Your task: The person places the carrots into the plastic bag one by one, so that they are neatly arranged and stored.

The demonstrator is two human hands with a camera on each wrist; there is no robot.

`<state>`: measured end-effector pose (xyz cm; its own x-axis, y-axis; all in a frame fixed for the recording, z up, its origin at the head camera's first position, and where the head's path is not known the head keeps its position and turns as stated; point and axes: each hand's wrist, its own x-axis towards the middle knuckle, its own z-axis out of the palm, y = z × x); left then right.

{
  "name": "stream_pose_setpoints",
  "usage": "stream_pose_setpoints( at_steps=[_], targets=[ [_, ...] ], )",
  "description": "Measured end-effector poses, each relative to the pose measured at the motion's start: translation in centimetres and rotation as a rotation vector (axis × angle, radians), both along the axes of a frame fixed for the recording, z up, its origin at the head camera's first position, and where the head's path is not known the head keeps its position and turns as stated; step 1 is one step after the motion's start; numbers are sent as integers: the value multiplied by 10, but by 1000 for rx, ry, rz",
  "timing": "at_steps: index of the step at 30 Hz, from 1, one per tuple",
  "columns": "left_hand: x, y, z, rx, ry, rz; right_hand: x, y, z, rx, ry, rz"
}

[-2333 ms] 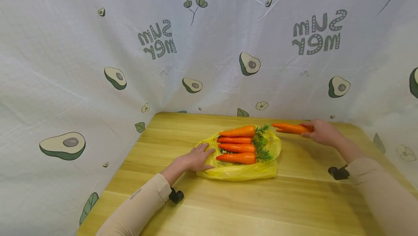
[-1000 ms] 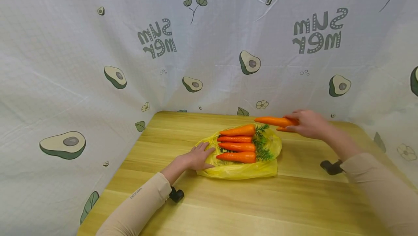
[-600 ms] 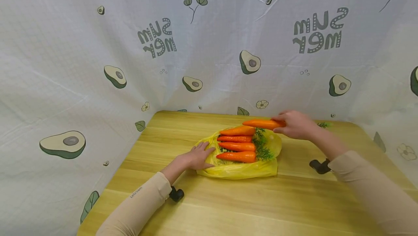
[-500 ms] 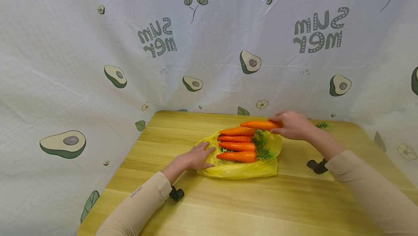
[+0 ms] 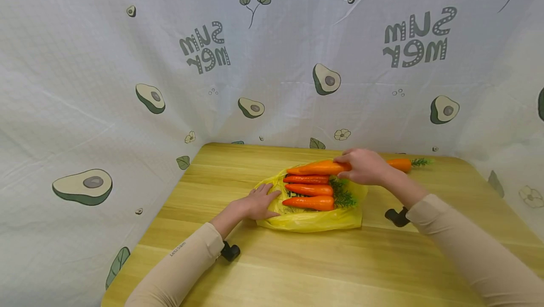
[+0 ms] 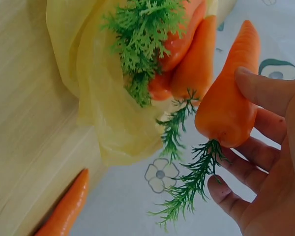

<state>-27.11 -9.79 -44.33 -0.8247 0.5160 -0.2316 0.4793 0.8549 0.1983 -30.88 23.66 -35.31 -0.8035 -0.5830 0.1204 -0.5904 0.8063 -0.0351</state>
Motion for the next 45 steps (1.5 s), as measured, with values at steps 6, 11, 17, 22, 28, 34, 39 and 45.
stream_pose_setpoints(
  at_steps=[6,11,17,22,28,34,39,45],
  targets=[
    [0,0,1,1,-4,-4,-3,-9,-9,9,16,19],
    [0,0,0,-5,1,-8,-4,-17,-15,25,15,30],
    [0,1,0,-4,2,-8,-6,-26,-19,40,40,53],
    [0,1,0,-6,5,-10,-6,-32,-22,46,37,50],
    [0,0,3,-7,2,-12,-7,-36,-28,63,24,37],
    [0,1,3,-7,-2,-8,-8,-38,-34,63,39,46],
    [1,1,3,-9,-3,-2,-7,-40,-38,50,34,33],
    [0,1,1,-12,2,1,-7,-42,-42,47,40,22]
  ],
)
